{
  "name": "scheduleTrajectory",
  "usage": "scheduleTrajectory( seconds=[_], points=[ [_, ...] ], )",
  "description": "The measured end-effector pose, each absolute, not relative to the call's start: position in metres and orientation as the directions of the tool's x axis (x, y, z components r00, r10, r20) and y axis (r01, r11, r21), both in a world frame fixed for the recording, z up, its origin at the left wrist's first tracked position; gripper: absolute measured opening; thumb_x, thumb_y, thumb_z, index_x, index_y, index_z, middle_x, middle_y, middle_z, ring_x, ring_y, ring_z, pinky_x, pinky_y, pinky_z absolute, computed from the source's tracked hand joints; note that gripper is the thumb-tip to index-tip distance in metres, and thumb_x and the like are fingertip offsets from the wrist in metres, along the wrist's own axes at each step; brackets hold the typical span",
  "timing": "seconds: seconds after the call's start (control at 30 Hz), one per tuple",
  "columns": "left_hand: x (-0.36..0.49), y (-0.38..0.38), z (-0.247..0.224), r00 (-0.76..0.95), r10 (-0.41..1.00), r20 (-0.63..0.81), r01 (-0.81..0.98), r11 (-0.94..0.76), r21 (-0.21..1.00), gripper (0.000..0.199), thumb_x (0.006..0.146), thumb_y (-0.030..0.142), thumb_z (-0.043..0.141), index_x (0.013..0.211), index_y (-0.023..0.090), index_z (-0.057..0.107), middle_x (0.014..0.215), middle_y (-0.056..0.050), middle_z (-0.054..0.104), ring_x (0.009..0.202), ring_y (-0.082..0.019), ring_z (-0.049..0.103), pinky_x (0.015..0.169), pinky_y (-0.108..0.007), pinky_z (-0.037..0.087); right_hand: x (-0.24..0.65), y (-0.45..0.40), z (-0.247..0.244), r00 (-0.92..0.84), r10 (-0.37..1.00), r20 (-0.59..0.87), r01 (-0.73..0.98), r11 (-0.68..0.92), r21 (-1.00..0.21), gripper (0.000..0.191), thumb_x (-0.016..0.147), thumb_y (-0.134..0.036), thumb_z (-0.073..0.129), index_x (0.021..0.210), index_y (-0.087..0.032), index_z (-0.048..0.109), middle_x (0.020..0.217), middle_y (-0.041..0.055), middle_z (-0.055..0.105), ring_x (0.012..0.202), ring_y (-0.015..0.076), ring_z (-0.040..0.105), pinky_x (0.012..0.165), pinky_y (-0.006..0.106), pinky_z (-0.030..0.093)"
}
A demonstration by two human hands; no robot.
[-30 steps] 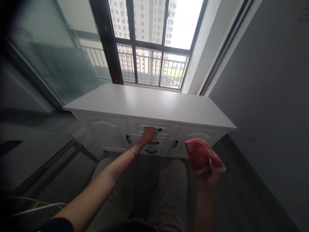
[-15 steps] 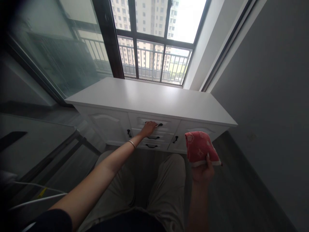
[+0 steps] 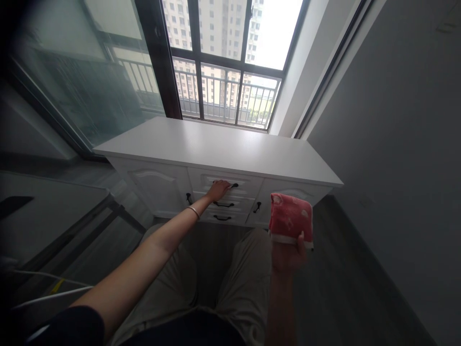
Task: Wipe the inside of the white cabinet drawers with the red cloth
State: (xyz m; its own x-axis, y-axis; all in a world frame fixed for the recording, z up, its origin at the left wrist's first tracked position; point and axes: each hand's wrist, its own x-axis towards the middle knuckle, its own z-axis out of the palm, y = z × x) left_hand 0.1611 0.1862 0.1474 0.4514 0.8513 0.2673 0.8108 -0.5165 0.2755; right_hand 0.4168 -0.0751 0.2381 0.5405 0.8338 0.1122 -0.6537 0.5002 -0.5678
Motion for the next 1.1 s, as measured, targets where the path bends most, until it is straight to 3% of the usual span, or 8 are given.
scheduleTrajectory(
  seconds=[0.13,0.2,0.27,0.37,0.47,0.67,0.83,1.1],
  points=[
    [0.159,0.188,0.15,0.426,0.852,0.305,0.795,-0.513,0.323,0.03,0.103,0.031,0.048,0.119,0.021,0.071,0.118,-0.009,0.075,0.113,-0.025,0.064,0.1,-0.04,0.045,0.415,-0.088,0.256,0.589,0.797,0.132,-0.603,0.543,-0.584,0.041,0.093,-0.035,0.062,0.131,-0.025,0.073,0.147,0.0083,0.065,0.14,0.0298,0.056,0.126,0.064,0.026],
    [0.157,0.178,0.144,0.396,0.848,0.351,0.792,-0.509,0.337,0.032,0.102,0.027,0.049,0.126,0.02,0.068,0.124,-0.01,0.073,0.119,-0.025,0.062,0.104,-0.042,0.046,0.419,-0.094,0.259,0.58,0.799,0.16,-0.59,0.547,-0.593,0.044,0.092,-0.039,0.064,0.134,-0.028,0.071,0.151,0.0092,0.062,0.138,0.0329,0.057,0.114,0.067,0.04],
    [0.154,0.16,0.13,0.358,0.842,0.403,0.796,-0.501,0.34,0.038,0.102,0.023,0.045,0.135,0.018,0.063,0.135,-0.014,0.066,0.129,-0.027,0.057,0.11,-0.046,0.045,0.424,-0.098,0.257,0.563,0.804,0.191,-0.578,0.548,-0.605,0.051,0.089,-0.042,0.068,0.139,-0.032,0.069,0.155,0.0096,0.058,0.133,0.0352,0.061,0.092,0.059,0.057],
    [0.148,0.124,0.098,0.35,0.827,0.44,0.796,-0.51,0.325,0.04,0.101,0.022,0.045,0.138,0.019,0.059,0.153,-0.016,0.054,0.142,-0.03,0.048,0.118,-0.052,0.04,0.43,-0.099,0.248,0.541,0.813,0.216,-0.573,0.544,-0.614,0.064,0.08,-0.048,0.078,0.141,-0.033,0.068,0.153,0.0105,0.06,0.126,0.0363,0.066,0.073,0.048,0.063],
    [0.142,0.097,0.062,0.38,0.826,0.417,0.795,-0.522,0.309,0.038,0.1,0.02,0.046,0.136,0.019,0.059,0.156,-0.016,0.051,0.143,-0.029,0.048,0.119,-0.051,0.041,0.431,-0.094,0.238,0.532,0.824,0.193,-0.582,0.522,-0.624,0.068,0.075,-0.051,0.079,0.139,-0.031,0.069,0.147,0.0097,0.065,0.119,0.0339,0.07,0.072,0.047,0.065],
    [0.142,0.104,0.015,0.385,0.875,0.295,0.837,-0.465,0.288,0.041,0.097,0.022,0.051,0.137,0.014,0.056,0.147,-0.02,0.056,0.14,-0.032,0.051,0.118,-0.052,0.042,0.432,-0.084,0.234,0.601,0.793,0.1,-0.568,0.512,-0.644,0.039,0.091,-0.043,0.065,0.127,-0.034,0.074,0.137,0.0045,0.072,0.113,0.0286,0.074,0.08,0.049,0.065],
    [0.158,0.134,-0.003,0.374,0.913,0.161,0.877,-0.405,0.259,0.045,0.097,0.031,0.055,0.14,0.016,0.056,0.14,-0.019,0.06,0.135,-0.033,0.053,0.116,-0.049,0.041,0.437,-0.087,0.235,0.562,0.827,0.027,-0.626,0.447,-0.639,0.032,0.092,-0.043,0.064,0.12,-0.033,0.077,0.125,0.0049,0.077,0.099,0.0278,0.077,0.067,0.045,0.065],
    [0.176,0.156,-0.019,0.39,0.921,-0.018,0.901,-0.378,0.215,0.061,0.094,0.044,0.058,0.149,0.017,0.05,0.14,-0.021,0.062,0.131,-0.035,0.055,0.113,-0.049,0.04,0.441,-0.095,0.237,0.573,0.819,0.023,-0.638,0.463,-0.615,0.036,0.095,-0.033,0.065,0.13,-0.034,0.074,0.133,0.0042,0.074,0.115,0.0262,0.074,0.097,0.055,0.061]
  ],
)
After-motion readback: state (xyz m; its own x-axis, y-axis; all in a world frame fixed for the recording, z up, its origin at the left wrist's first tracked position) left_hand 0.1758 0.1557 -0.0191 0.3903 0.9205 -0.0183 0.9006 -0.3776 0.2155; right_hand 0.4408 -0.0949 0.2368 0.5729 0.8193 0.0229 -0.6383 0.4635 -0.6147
